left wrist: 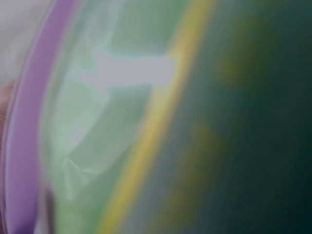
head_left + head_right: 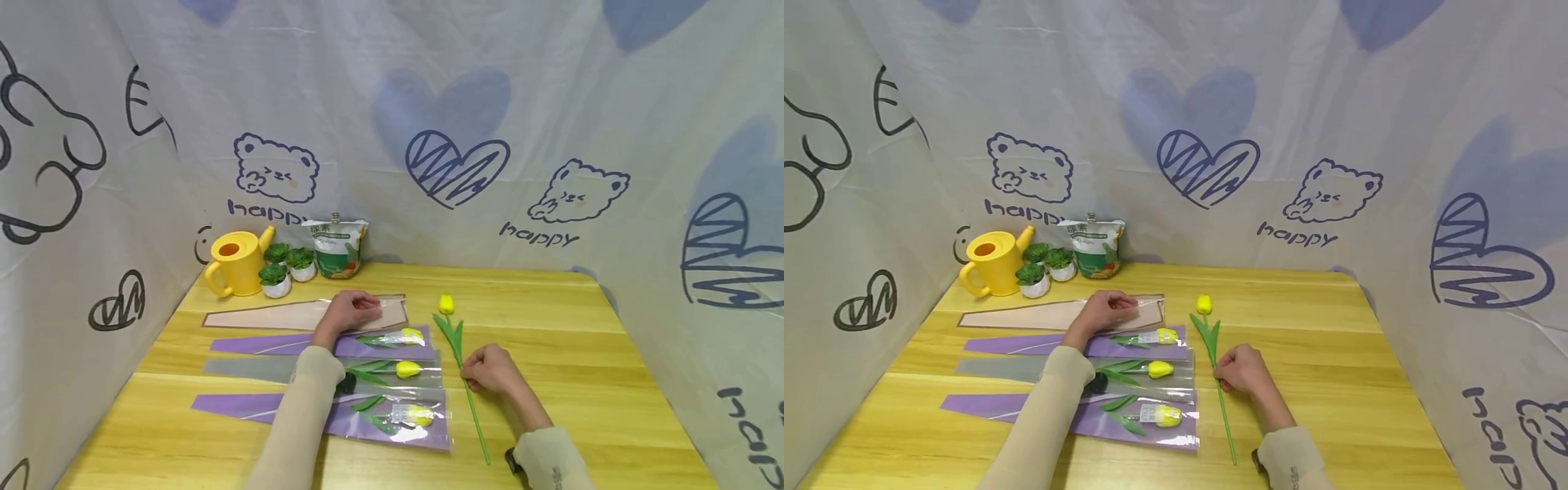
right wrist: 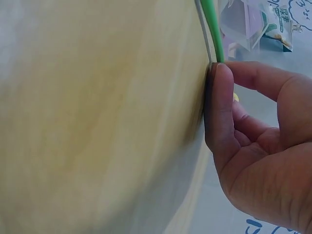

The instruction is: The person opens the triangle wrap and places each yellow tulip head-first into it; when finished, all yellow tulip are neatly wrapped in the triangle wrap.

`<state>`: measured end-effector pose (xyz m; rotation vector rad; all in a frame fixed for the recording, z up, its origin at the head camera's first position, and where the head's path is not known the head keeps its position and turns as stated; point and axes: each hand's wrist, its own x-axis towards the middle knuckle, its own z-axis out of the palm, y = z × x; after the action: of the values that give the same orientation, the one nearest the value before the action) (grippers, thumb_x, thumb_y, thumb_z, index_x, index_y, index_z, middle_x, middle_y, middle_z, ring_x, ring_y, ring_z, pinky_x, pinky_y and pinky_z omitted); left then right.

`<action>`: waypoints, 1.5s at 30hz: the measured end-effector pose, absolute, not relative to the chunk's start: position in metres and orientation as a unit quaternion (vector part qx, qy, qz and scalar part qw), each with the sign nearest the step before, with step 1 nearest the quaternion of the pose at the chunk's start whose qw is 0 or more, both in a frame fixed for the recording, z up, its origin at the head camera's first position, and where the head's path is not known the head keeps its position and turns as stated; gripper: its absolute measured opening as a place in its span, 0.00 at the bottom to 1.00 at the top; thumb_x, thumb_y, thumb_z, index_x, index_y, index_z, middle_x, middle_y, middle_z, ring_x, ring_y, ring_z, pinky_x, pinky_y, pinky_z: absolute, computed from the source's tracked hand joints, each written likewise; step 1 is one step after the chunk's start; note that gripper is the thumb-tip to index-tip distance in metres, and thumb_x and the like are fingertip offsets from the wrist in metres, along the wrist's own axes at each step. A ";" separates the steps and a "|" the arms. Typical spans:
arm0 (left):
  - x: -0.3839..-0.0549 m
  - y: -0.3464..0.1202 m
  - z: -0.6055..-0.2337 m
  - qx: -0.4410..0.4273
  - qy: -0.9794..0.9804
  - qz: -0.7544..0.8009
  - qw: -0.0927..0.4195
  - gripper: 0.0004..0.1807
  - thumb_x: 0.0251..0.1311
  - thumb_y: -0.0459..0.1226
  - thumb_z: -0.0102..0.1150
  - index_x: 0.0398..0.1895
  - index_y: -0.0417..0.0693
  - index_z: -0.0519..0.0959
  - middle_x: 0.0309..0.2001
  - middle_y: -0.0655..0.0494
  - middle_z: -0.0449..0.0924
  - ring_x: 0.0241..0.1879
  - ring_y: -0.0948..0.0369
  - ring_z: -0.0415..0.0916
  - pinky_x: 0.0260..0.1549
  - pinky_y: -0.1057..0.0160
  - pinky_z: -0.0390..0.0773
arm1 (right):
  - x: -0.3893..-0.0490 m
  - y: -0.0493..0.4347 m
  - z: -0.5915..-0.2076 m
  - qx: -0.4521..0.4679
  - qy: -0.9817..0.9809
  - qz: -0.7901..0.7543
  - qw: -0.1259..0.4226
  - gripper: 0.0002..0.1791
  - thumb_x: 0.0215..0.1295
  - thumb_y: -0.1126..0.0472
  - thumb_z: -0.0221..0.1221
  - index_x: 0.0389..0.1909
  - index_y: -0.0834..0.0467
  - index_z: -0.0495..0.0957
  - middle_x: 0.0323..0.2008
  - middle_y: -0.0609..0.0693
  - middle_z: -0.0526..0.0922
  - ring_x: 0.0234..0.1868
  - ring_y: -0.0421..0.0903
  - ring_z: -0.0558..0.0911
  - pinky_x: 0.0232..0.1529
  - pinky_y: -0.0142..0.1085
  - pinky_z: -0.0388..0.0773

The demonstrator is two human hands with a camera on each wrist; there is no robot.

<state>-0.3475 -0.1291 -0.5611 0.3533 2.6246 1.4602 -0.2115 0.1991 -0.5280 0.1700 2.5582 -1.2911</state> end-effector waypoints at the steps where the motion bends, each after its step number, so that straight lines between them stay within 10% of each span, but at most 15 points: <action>1: -0.348 -0.129 -0.562 0.117 0.867 0.480 0.059 0.15 0.62 0.43 0.74 0.49 0.49 0.89 0.42 0.53 0.90 0.38 0.62 0.83 0.43 0.62 0.81 | -0.211 0.199 -0.528 0.060 0.883 -0.445 0.135 0.02 0.62 0.71 0.67 0.31 0.66 0.84 0.26 0.56 0.84 0.22 0.44 0.83 0.26 0.34 0.84; 45: -0.344 -0.118 -0.552 0.162 0.847 0.506 0.033 0.06 0.65 0.36 0.70 0.42 0.46 0.89 0.39 0.51 0.88 0.38 0.61 0.79 0.42 0.64 0.78 | -0.222 0.219 -0.506 0.084 0.821 -0.565 0.021 0.12 0.72 0.67 0.58 0.49 0.73 0.80 0.31 0.55 0.86 0.25 0.42 0.84 0.32 0.37 0.86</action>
<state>-0.3437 -0.1177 -0.5516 0.4994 2.6052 1.5572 -0.2224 0.2188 -0.5060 0.2618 2.5432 -1.7508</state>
